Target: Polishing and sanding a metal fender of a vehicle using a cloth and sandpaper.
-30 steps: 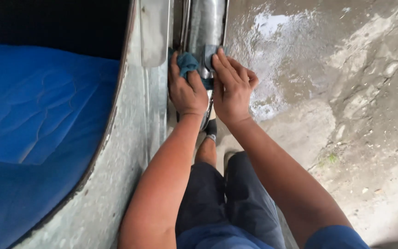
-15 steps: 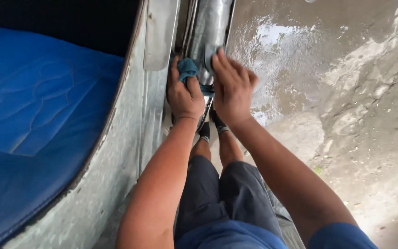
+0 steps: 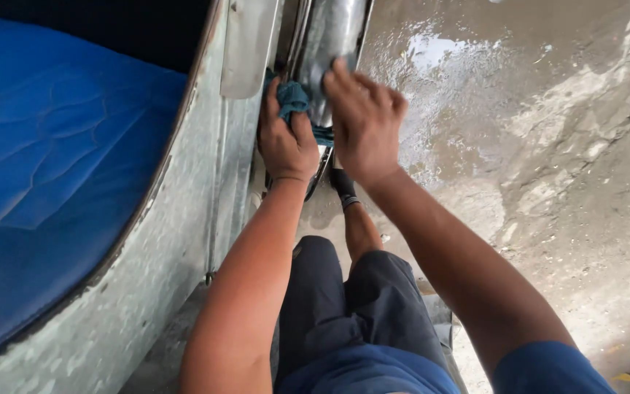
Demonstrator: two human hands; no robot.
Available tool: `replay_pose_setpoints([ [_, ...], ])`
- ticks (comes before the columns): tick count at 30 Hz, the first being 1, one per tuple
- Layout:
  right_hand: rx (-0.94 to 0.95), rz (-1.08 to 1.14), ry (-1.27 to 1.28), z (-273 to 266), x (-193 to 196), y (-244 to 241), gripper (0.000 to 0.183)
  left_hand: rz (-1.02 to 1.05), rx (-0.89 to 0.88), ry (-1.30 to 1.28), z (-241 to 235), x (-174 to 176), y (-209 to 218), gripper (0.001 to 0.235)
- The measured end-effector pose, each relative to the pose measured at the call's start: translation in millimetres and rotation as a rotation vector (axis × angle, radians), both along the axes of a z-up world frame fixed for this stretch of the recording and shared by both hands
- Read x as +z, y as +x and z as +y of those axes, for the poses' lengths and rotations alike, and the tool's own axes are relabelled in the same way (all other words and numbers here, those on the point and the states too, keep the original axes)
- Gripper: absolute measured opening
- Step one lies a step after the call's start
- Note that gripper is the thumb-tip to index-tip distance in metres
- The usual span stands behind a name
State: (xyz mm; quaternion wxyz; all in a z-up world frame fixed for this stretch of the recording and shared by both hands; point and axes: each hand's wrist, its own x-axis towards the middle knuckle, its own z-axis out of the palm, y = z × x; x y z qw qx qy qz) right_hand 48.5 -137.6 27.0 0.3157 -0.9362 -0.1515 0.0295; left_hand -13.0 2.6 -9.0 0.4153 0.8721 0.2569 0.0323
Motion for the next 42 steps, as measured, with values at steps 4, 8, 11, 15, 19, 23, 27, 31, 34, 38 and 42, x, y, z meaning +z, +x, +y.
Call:
replay_pose_setpoints([
  [4, 0.074, -0.071, -0.068, -10, -21, 30, 0.038, -0.001, -0.016, -0.002, -4, -4, 7, 0.059],
  [8, -0.082, 0.083, -0.03, 12, -35, 78, 0.022, -0.006, -0.025, 0.025, 1, -5, 3, 0.059],
  [11, -0.014, -0.109, 0.258, 8, -28, 29, 0.034, 0.021, -0.029, -0.004, -3, 1, -2, 0.058],
  [15, 0.034, 0.022, 0.15, 10, 13, -17, 0.037, 0.008, -0.029, -0.016, 1, -2, 4, 0.058],
  [19, 0.042, 0.007, 0.073, 11, -5, 40, 0.036, 0.021, -0.025, -0.003, 1, -1, 0, 0.06],
  [23, -0.12, -0.023, 0.123, 20, -35, 55, 0.028, 0.043, -0.009, -0.04, 2, 5, 4, 0.061],
  [27, -0.056, -0.063, 0.102, 26, 6, -15, 0.038, 0.044, -0.019, -0.052, 4, 9, 8, 0.062],
  [31, -0.047, -0.084, -0.121, 19, -17, 22, 0.036, 0.046, -0.03, -0.053, 4, 2, 3, 0.062],
  [34, -0.085, -0.014, -0.139, 22, -28, 65, 0.034, 0.023, -0.022, -0.047, 10, 0, 6, 0.061],
  [38, -0.107, -0.073, -0.017, 19, -26, 1, 0.042, 0.038, -0.045, -0.05, 3, 2, 6, 0.061],
  [42, -0.057, -0.067, -0.052, 7, -18, -18, 0.042, 0.04, -0.048, -0.022, 3, 5, 8, 0.062],
])
